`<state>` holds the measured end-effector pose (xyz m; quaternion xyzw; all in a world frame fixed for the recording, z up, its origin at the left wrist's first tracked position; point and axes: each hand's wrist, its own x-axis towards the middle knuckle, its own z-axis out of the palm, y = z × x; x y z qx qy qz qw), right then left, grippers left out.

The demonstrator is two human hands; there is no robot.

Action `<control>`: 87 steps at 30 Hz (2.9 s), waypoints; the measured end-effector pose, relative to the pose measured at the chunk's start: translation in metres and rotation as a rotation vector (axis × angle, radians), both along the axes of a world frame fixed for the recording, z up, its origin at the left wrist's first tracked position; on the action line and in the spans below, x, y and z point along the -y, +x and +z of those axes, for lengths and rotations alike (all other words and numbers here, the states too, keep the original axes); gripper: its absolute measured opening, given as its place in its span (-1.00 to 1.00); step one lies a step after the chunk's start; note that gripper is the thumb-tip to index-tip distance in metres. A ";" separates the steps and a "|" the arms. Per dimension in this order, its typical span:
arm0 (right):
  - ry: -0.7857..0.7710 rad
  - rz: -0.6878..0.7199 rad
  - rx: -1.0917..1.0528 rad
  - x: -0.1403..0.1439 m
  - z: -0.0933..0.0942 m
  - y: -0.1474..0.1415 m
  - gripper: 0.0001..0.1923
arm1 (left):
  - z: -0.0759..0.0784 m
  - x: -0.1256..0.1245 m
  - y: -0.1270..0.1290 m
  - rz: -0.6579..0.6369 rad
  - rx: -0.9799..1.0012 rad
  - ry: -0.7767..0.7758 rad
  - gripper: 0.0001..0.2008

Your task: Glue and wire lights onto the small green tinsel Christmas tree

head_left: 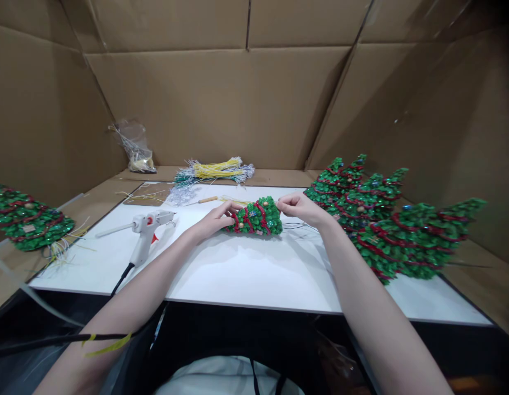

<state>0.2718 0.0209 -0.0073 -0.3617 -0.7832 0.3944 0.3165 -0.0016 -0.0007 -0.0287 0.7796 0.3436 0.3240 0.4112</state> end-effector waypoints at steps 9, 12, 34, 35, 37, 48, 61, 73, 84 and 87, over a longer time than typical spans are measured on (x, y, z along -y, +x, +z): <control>-0.037 -0.001 -0.003 -0.003 -0.003 0.002 -0.52 | 0.001 0.000 0.000 0.009 -0.008 0.029 -0.57; -0.028 0.003 -0.008 -0.003 -0.003 0.002 -0.52 | 0.001 0.000 0.000 0.005 -0.005 0.037 -0.57; -0.010 0.007 -0.016 0.002 0.002 -0.001 -0.51 | 0.003 0.002 -0.002 0.007 -0.033 0.020 -0.58; -0.015 0.006 -0.015 0.001 0.002 0.000 -0.51 | 0.003 0.002 -0.002 0.005 -0.028 0.018 -0.59; -0.024 0.007 -0.010 0.000 0.001 0.001 -0.51 | 0.003 0.002 -0.001 0.001 -0.016 0.018 -0.59; -0.075 0.021 0.006 -0.001 -0.002 0.004 -0.50 | 0.000 -0.001 -0.002 -0.014 -0.003 0.012 -0.58; -0.062 0.023 -0.022 -0.002 -0.002 0.002 -0.49 | 0.000 0.000 -0.003 -0.040 0.005 0.016 -0.58; -0.009 0.007 -0.025 -0.002 -0.001 0.002 -0.49 | -0.001 -0.002 -0.004 -0.072 0.013 0.032 -0.61; 0.023 -0.003 -0.016 0.000 0.000 0.002 -0.49 | -0.001 -0.002 -0.004 -0.068 0.023 0.020 -0.60; 0.027 0.002 -0.017 0.000 0.000 0.002 -0.49 | -0.001 -0.001 -0.004 -0.064 0.020 0.020 -0.60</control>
